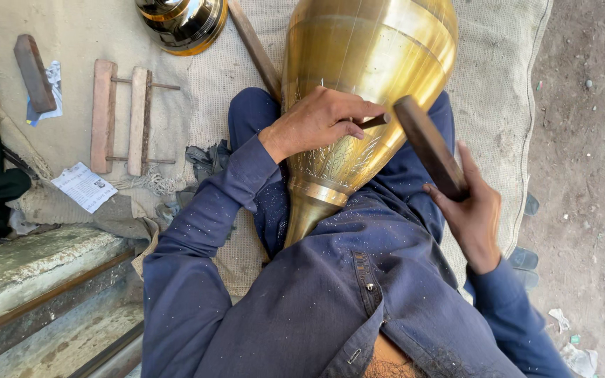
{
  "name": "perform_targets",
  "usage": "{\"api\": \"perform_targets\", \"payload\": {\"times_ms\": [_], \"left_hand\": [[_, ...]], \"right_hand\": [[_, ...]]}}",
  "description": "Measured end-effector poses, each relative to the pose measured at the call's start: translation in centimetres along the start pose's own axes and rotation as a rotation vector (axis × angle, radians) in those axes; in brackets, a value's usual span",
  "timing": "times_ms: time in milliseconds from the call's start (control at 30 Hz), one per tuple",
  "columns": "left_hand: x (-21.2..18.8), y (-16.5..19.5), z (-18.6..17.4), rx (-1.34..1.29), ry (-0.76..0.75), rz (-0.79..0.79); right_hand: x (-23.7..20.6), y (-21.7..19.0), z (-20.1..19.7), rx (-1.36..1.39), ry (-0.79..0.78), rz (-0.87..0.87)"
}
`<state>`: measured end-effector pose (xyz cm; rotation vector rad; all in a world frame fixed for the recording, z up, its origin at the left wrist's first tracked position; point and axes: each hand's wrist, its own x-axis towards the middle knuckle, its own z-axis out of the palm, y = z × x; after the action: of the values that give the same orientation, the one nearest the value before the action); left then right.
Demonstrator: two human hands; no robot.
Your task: The person sits on the ground with a large brass vase held between their legs, engraving decorative patterns using a small chisel struck by a wooden mallet. They reposition the chisel and rotate the vase to continue the pattern on different areas of the surface.
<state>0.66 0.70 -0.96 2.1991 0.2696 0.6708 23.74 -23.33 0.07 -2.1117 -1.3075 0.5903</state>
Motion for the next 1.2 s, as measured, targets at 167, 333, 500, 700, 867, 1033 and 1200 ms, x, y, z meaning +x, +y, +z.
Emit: {"api": "perform_targets", "payload": {"times_ms": [167,333,500,700,867,1033,1200], "left_hand": [[0.0,-0.2,0.2,-0.024,-0.078,-0.091],[-0.8,-0.2,0.7,-0.077,0.016,-0.141],[-2.0,-0.1,1.9,-0.098,0.215,-0.128],[-3.7,0.2,3.7,-0.131,0.443,-0.284],[-4.1,0.8,5.6,-0.246,0.766,-0.353],[-3.9,1.9,8.0,-0.303,1.023,-0.417],[-3.4,2.2,9.5,-0.397,1.147,-0.395]], "right_hand": [[-1.1,1.0,1.4,0.005,0.149,-0.24],[0.4,0.0,0.1,0.147,0.147,-0.231],[3.8,-3.7,-3.0,0.255,0.082,-0.333],[5.5,-7.8,-6.5,-0.114,0.021,-0.549],[7.4,-10.1,-7.3,-0.794,-0.103,-0.579],[10.2,-11.3,-6.7,-1.026,-0.12,-0.728],[11.3,-13.8,-5.8,-1.212,-0.181,-0.735]]}}
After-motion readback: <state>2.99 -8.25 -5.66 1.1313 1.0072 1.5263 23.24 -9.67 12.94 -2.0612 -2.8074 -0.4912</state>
